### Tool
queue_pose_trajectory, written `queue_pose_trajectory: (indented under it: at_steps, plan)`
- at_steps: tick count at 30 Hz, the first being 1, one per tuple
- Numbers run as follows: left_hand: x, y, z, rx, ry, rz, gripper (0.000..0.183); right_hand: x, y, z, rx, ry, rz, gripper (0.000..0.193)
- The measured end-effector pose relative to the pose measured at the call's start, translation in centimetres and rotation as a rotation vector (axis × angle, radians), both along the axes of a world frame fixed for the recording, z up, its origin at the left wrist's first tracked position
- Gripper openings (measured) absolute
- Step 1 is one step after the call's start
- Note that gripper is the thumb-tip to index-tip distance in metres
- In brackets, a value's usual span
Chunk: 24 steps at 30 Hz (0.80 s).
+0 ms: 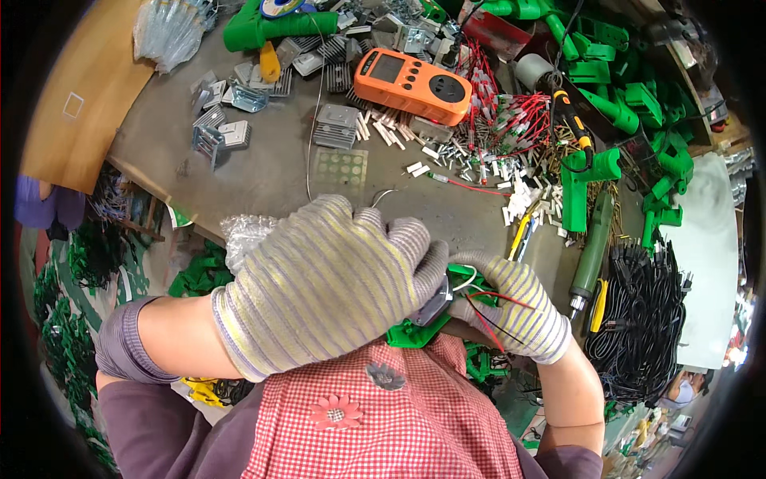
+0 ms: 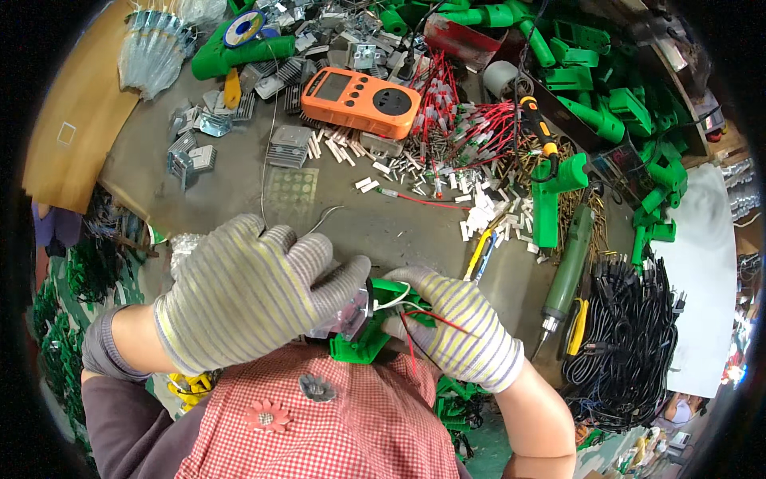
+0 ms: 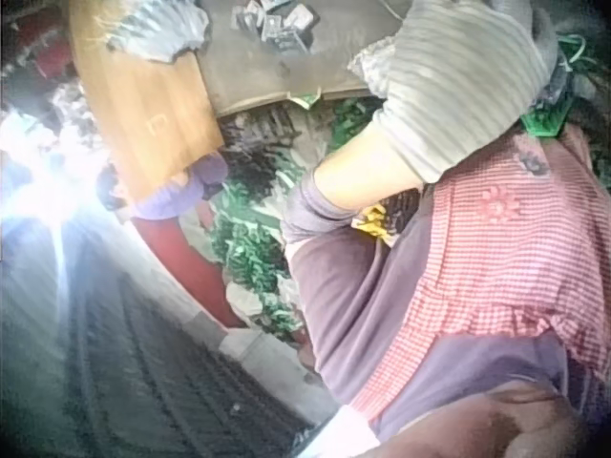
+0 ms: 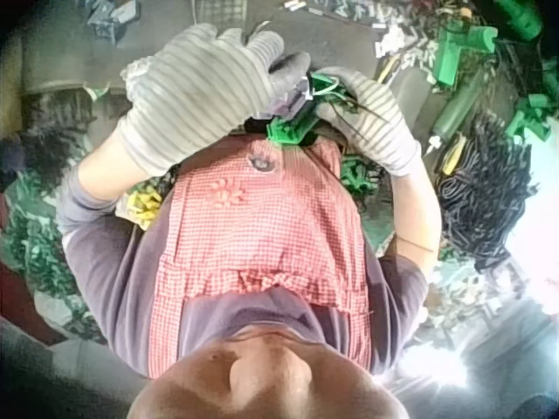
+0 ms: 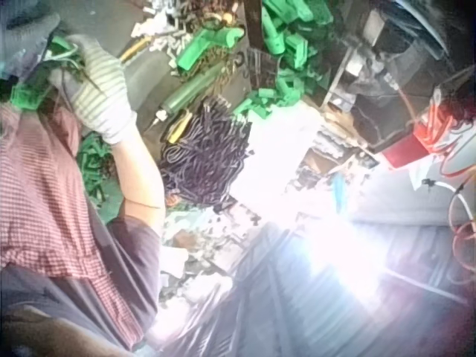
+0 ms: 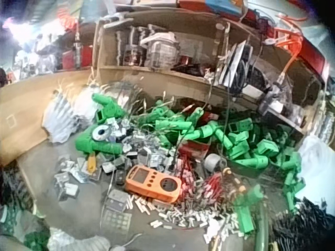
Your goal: The person assembles an electronic power tool by soldering internal wires to components and securing the plastic housing with an electric screwdriver.
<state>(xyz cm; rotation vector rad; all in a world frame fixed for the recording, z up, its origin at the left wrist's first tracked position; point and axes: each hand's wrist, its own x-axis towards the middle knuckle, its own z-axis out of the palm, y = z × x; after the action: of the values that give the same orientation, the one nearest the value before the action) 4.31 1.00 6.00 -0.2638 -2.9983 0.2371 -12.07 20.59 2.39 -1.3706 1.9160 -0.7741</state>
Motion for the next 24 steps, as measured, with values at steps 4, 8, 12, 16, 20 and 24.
queue_pose_trajectory:
  at_steps: [4, 8, 12, 16, 20, 24]
  plan:
    - [0.2, 0.7, -0.2, 0.032, 0.015, 0.012, 0.033, 0.6, 0.0, -0.7, -0.029, -0.055, -0.062, 0.038]
    - [0.0, 1.1, -0.2, 0.009, 0.009, 0.026, 0.032, 0.9, 0.0, -0.7, -0.049, -0.077, -0.130, 0.035]
    - [0.6, 0.8, -0.3, 0.005, 0.038, 0.032, 0.031, 1.2, -0.6, 0.2, 0.025, -0.044, -0.108, 0.034]
    - [0.3, 1.1, -0.4, 0.001, 0.025, 0.037, 0.032, 1.4, -0.4, -0.1, 0.012, -0.023, -0.131, 0.035]
    - [0.3, 1.2, -0.4, -0.001, 0.037, 0.042, 0.032, 1.4, -0.1, -0.2, 0.011, -0.033, -0.144, 0.040]
    - [0.7, 1.0, -0.7, 0.004, 0.081, 0.024, 0.032, 0.0, 0.7, -0.8, -0.080, -0.366, -0.025, 0.042]
